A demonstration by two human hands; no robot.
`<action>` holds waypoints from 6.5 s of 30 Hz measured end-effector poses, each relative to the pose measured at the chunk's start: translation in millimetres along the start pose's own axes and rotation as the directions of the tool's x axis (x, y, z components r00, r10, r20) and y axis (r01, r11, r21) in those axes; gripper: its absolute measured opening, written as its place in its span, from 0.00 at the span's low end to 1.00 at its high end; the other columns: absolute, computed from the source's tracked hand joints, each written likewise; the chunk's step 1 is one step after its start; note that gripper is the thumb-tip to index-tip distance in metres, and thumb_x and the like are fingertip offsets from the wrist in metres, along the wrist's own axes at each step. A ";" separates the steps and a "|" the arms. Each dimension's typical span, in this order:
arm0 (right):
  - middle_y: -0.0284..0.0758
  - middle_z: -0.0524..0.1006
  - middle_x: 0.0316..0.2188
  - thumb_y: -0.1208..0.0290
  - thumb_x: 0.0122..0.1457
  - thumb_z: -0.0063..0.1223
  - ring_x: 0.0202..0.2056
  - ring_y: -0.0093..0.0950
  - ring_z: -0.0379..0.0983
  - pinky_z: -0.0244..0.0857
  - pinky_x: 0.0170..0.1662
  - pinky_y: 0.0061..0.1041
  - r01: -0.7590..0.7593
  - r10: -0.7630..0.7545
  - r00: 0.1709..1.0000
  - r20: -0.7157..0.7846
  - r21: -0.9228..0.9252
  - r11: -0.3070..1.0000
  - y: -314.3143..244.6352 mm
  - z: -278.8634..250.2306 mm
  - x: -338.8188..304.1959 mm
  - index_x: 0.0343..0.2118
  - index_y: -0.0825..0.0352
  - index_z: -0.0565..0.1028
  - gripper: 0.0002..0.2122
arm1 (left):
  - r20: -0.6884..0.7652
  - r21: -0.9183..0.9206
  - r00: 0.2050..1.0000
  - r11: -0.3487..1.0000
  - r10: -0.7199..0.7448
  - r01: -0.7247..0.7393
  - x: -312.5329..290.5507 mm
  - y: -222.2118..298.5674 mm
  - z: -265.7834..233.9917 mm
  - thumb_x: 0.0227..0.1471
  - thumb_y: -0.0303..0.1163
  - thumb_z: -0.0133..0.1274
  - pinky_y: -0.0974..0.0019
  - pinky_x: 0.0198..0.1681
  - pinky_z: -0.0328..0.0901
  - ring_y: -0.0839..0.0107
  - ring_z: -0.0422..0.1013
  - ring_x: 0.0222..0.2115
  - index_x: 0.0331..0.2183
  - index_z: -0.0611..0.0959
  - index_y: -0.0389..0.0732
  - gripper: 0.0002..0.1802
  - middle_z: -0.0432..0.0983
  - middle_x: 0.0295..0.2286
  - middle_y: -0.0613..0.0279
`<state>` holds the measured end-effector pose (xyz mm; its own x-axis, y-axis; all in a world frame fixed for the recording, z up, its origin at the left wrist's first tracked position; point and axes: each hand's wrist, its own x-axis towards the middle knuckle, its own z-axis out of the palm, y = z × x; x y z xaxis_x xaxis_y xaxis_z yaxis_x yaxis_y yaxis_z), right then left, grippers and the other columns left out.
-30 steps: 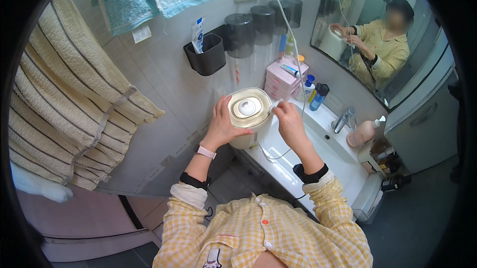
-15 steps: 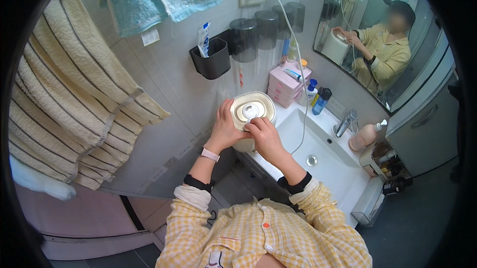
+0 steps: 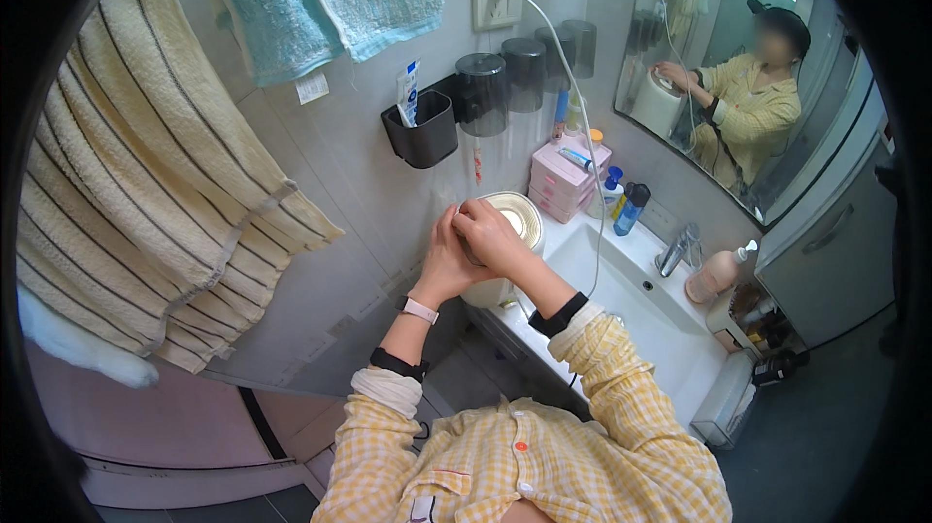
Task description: The person assembles a small white and gold appliance at a bathroom sink. They place internal components into the base, attach the lid, wipe the exterior with a cloth, and plug the power cord into a wall outlet.
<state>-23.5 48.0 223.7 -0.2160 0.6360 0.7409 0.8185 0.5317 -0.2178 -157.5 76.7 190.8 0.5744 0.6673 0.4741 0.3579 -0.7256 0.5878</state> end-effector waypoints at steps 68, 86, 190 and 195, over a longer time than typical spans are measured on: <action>0.39 0.72 0.29 0.81 0.45 0.58 0.33 0.41 0.70 0.64 0.35 0.35 -0.594 0.587 0.792 -0.170 0.010 0.804 -27.5 -81.5 -131.7 0.30 0.68 0.71 0.09 | -0.132 -0.047 0.982 0.990 -0.136 0.131 13.5 18.9 12.3 0.40 0.46 0.64 0.55 0.58 0.54 0.48 0.55 0.57 0.40 0.84 0.50 0.22 0.57 0.56 0.44; 0.40 0.72 0.29 0.83 0.44 0.56 0.32 0.41 0.70 0.65 0.34 0.35 -0.580 0.584 0.807 -0.089 0.069 0.812 -31.8 -69.1 -139.2 0.31 0.69 0.71 0.10 | -0.129 -0.020 0.981 0.989 -0.147 0.146 13.8 21.0 12.0 0.44 0.43 0.61 0.56 0.58 0.54 0.50 0.56 0.55 0.41 0.85 0.51 0.19 0.57 0.56 0.48; 0.45 0.73 0.36 0.69 0.55 0.45 0.39 0.43 0.73 0.67 0.45 0.37 -0.263 0.183 0.948 -0.262 -0.313 0.913 100.7 -199.6 172.0 0.50 0.56 0.73 0.18 | -0.136 0.178 0.989 0.984 0.051 -0.026 -67.2 57.4 -8.8 0.50 0.31 0.55 0.51 0.57 0.56 0.45 0.54 0.57 0.48 0.76 0.40 0.21 0.59 0.54 0.43; 0.47 0.71 0.39 0.75 0.60 0.37 0.44 0.44 0.70 0.64 0.48 0.37 -0.311 0.312 0.948 -0.055 -0.352 0.883 143.7 -191.8 187.9 0.59 0.39 0.63 0.26 | -0.141 0.193 0.990 0.981 0.013 0.014 -77.4 54.2 -14.7 0.50 0.31 0.55 0.51 0.57 0.56 0.45 0.54 0.57 0.48 0.76 0.39 0.22 0.58 0.55 0.44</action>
<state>155.7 136.7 453.5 0.0803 0.7383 0.6696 0.9772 0.0743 -0.1991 -193.4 -11.8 195.6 0.4692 0.6746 0.5699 0.5016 -0.7347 0.4568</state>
